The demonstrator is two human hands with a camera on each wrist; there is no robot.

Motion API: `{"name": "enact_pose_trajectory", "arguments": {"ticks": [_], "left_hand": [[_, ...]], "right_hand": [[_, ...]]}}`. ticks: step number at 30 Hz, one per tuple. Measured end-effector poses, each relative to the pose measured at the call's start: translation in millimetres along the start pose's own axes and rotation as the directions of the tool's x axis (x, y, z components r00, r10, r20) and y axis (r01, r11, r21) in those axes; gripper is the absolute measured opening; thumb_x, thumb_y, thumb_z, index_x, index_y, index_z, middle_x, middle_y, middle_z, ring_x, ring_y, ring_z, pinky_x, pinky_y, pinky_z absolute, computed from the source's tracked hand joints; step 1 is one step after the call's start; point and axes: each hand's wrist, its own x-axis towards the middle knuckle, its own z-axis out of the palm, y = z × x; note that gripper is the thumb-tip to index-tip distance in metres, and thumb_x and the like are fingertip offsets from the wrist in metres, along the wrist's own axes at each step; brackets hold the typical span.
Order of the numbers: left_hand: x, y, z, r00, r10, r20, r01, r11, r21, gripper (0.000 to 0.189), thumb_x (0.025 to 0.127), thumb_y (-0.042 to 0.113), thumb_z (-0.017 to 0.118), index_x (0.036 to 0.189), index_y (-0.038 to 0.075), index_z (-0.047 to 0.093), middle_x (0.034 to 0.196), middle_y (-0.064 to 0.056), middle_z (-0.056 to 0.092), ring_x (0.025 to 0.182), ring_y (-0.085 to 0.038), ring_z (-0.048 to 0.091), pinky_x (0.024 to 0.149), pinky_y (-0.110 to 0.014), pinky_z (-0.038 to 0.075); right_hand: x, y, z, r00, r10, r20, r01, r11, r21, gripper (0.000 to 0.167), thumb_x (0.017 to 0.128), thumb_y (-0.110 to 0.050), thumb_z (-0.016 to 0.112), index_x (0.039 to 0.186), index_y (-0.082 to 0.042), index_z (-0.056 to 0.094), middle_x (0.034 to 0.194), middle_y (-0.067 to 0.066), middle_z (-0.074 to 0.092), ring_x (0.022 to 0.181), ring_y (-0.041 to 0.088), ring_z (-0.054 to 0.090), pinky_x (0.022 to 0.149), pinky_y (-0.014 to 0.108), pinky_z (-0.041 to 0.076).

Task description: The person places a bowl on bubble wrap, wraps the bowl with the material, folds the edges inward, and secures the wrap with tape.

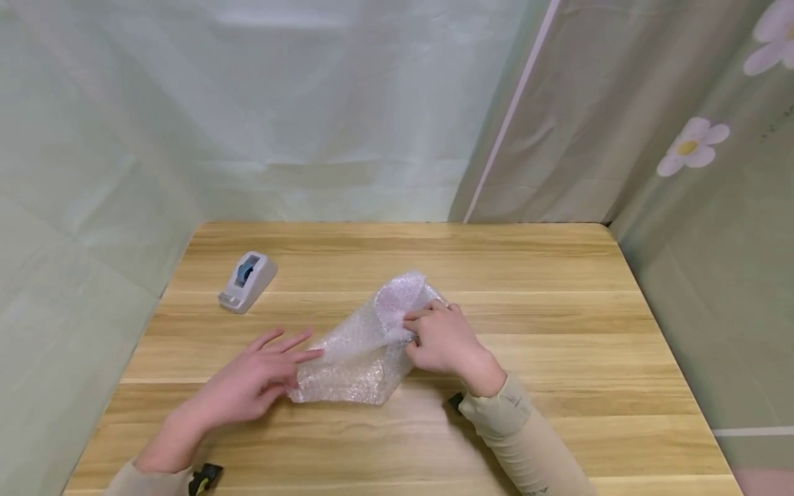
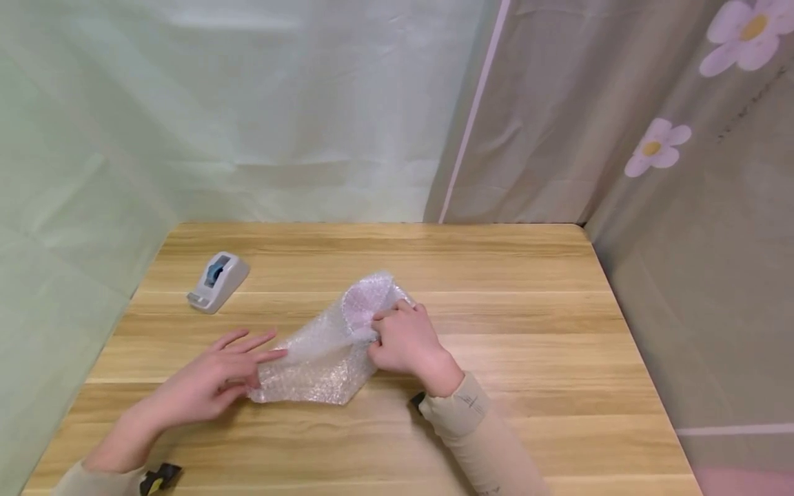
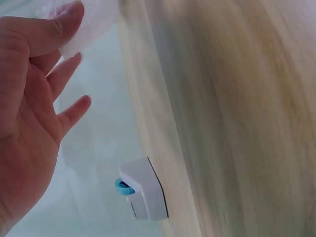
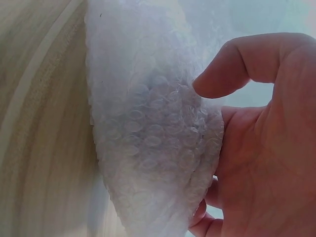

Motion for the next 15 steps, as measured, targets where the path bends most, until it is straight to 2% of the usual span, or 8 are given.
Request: {"name": "enact_pose_trajectory", "arguments": {"ticks": [4,7,10,13,15], "left_hand": [[-2.4,-1.6,-2.0,1.000,-0.017,-0.005,0.017,1.000,0.000,0.044,0.073,-0.006,0.084,0.107,0.021,0.076,0.135,0.002,0.074,0.135,-0.040,0.061,0.130,-0.027,0.008],[-3.0,-1.0,-3.6,0.999,-0.049,0.003,0.049,0.999,0.005,0.056,0.077,-0.006,0.084,0.128,0.013,0.076,0.130,0.002,0.075,0.131,-0.038,0.064,0.128,-0.022,0.008],[-3.3,0.2,-5.4,0.998,-0.063,0.005,0.063,0.998,-0.004,0.049,0.080,-0.007,0.083,0.123,0.014,0.078,0.130,0.001,0.076,0.129,-0.036,0.065,0.127,-0.021,0.009],[-3.6,1.1,-6.6,0.997,-0.073,0.004,0.073,0.997,-0.021,0.038,0.080,-0.009,0.082,0.102,0.021,0.074,0.130,0.004,0.076,0.128,-0.035,0.065,0.127,-0.020,0.010],[-4.2,1.3,-7.1,0.997,-0.073,-0.002,0.073,0.997,-0.025,0.043,0.078,-0.011,0.081,0.091,0.027,0.066,0.130,0.005,0.076,0.128,-0.035,0.066,0.127,-0.020,0.010]], "right_hand": [[-0.1,-0.2,0.4,1.000,0.005,0.002,-0.005,1.000,-0.003,0.049,0.089,-0.029,0.061,0.134,-0.016,0.077,0.140,-0.005,0.071,0.128,0.028,0.059,0.096,0.051,0.048],[-0.1,-0.3,0.5,1.000,0.003,0.003,-0.003,1.000,-0.008,0.049,0.090,-0.029,0.061,0.135,-0.016,0.077,0.140,-0.005,0.071,0.128,0.028,0.059,0.096,0.051,0.048],[0.0,-0.4,0.7,1.000,0.003,0.004,-0.003,1.000,-0.009,0.050,0.090,-0.030,0.061,0.135,-0.016,0.077,0.140,-0.005,0.070,0.129,0.028,0.059,0.096,0.050,0.048],[0.1,-0.9,0.9,1.000,0.004,0.005,-0.004,1.000,-0.006,0.050,0.090,-0.030,0.061,0.135,-0.016,0.077,0.140,-0.005,0.070,0.129,0.028,0.059,0.096,0.050,0.048],[0.0,-1.3,1.1,1.000,0.004,0.005,-0.004,1.000,-0.002,0.050,0.089,-0.029,0.061,0.134,-0.016,0.077,0.140,-0.005,0.070,0.129,0.027,0.058,0.096,0.050,0.048]]}}
